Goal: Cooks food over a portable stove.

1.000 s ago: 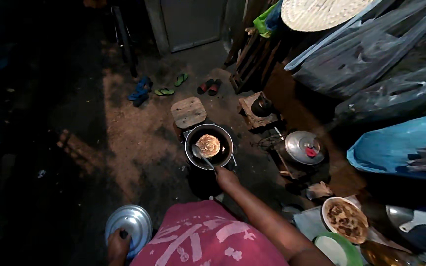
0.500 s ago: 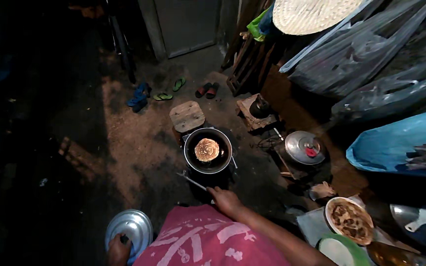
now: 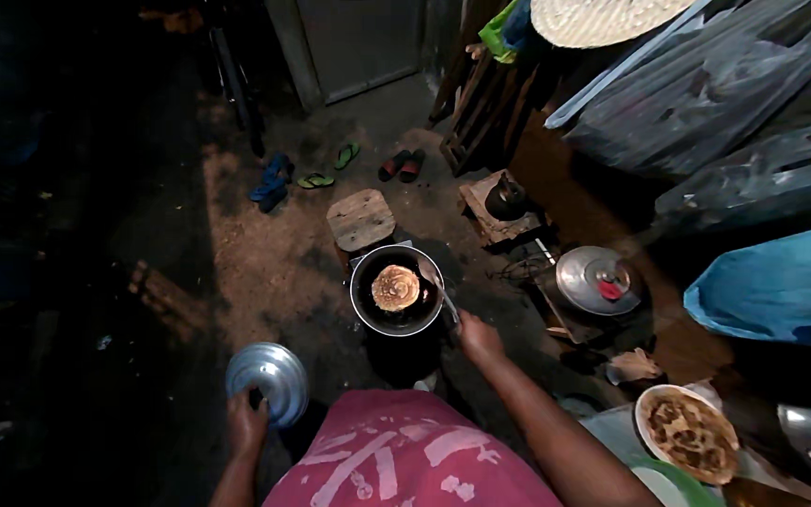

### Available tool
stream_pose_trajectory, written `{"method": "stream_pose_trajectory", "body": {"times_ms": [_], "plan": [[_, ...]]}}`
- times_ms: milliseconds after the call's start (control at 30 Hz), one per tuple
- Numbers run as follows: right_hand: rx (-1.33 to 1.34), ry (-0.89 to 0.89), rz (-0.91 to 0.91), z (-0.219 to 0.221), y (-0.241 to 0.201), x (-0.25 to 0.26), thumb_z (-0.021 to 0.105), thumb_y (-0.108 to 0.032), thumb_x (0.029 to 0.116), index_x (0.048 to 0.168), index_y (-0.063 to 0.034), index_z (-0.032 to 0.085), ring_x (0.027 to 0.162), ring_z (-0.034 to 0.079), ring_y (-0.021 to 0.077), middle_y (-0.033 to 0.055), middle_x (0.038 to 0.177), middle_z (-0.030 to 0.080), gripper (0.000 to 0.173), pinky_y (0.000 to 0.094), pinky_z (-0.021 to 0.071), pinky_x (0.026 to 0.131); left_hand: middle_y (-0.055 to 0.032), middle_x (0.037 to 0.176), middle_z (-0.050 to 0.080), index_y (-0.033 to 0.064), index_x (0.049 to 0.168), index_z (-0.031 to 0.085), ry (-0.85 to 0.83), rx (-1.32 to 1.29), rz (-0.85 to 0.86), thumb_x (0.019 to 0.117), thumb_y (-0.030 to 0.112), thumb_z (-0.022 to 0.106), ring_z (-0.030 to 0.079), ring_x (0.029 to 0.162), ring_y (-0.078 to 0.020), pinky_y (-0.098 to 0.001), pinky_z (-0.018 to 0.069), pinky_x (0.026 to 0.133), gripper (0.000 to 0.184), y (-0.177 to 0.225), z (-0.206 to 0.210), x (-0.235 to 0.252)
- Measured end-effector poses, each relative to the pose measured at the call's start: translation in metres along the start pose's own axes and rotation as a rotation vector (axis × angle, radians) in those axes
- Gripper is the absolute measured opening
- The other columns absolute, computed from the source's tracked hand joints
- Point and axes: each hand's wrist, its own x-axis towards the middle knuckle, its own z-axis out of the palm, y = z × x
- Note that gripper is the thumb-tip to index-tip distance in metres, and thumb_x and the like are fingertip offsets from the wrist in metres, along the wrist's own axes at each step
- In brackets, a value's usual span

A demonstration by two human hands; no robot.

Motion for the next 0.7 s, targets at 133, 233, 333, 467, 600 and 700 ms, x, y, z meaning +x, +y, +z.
{"method": "stream_pose_trajectory", "body": {"times_ms": [133, 233, 333, 467, 600, 700], "plan": [[-0.031, -0.142, 0.034, -0.018, 0.001, -0.02, 0.04, -0.021, 0.111, 0.143, -0.0049, 0.055, 0.124, 0.062, 0.0428, 0.0256, 0.133, 0.064, 0.039, 0.0611, 0.05, 0.101, -0.0301, 0.138, 0.056, -0.0037, 0.133, 0.061, -0.009, -0.007, -0.037, 0.0932, 0.007, 0.072, 0.054, 0.132, -0.0445, -0.055, 0.0444, 0.111, 0.042, 0.011, 0.004, -0.005], [0.008, -0.201, 0.004, -0.026, 0.003, -0.018, 0.04, -0.02, 0.1114, 0.139, -0.001, 0.058, 0.125, 0.061, 0.0418, 0.0265, 0.134, 0.063, 0.038, 0.0596, 0.048, 0.104, -0.0313, 0.135, 0.059, -0.0051, 0.131, 0.062, -0.013, -0.002, -0.033, 0.0916, 0.005, 0.073, 0.054, 0.131, -0.0463, -0.0559, 0.0436, 0.112, 0.042, 0.002, 0.011, -0.014], [0.124, -0.17, -0.008, -0.024, 0.006, -0.003, 0.036, -0.019, 0.1124, 0.142, -0.001, 0.056, 0.131, 0.058, 0.0392, 0.0251, 0.139, 0.06, 0.04, 0.056, 0.0447, 0.109, -0.0322, 0.134, 0.059, -0.0057, 0.13, 0.063, -0.024, 0.002, -0.053, 0.0904, 0.005, 0.074, 0.054, 0.13, -0.0477, -0.0573, 0.043, 0.112, 0.042, -0.021, 0.023, -0.024], [0.152, -0.154, -0.056, -0.012, 0.01, 0.008, 0.034, -0.021, 0.1132, 0.147, -0.0036, 0.052, 0.131, 0.058, 0.0392, 0.0249, 0.14, 0.06, 0.042, 0.0555, 0.0439, 0.11, -0.0318, 0.133, 0.06, -0.0057, 0.129, 0.064, -0.064, 0.033, -0.09, 0.0895, 0.004, 0.074, 0.055, 0.13, -0.0478, -0.0573, 0.0432, 0.111, 0.042, -0.04, 0.026, -0.036], [0.047, -0.163, -0.056, -0.025, 0.007, -0.027, 0.038, -0.022, 0.1125, 0.146, -0.0081, 0.055, 0.126, 0.062, 0.0401, 0.0235, 0.134, 0.064, 0.04, 0.0576, 0.0474, 0.105, -0.0317, 0.134, 0.059, -0.006, 0.13, 0.063, -0.07, 0.02, -0.123, 0.0893, 0.002, 0.073, 0.054, 0.131, -0.0467, -0.0565, 0.0423, 0.112, 0.043, -0.052, 0.023, -0.039], [-0.041, -0.164, 0.0, -0.037, 0.001, -0.049, 0.04, -0.024, 0.1119, 0.144, -0.0085, 0.056, 0.125, 0.062, 0.0421, 0.0243, 0.133, 0.064, 0.039, 0.0605, 0.0488, 0.103, -0.0303, 0.135, 0.06, -0.0045, 0.131, 0.063, -0.069, 0.037, -0.134, 0.09, 0.004, 0.074, 0.054, 0.132, -0.046, -0.0563, 0.0432, 0.112, 0.043, -0.059, 0.023, -0.035]]}}
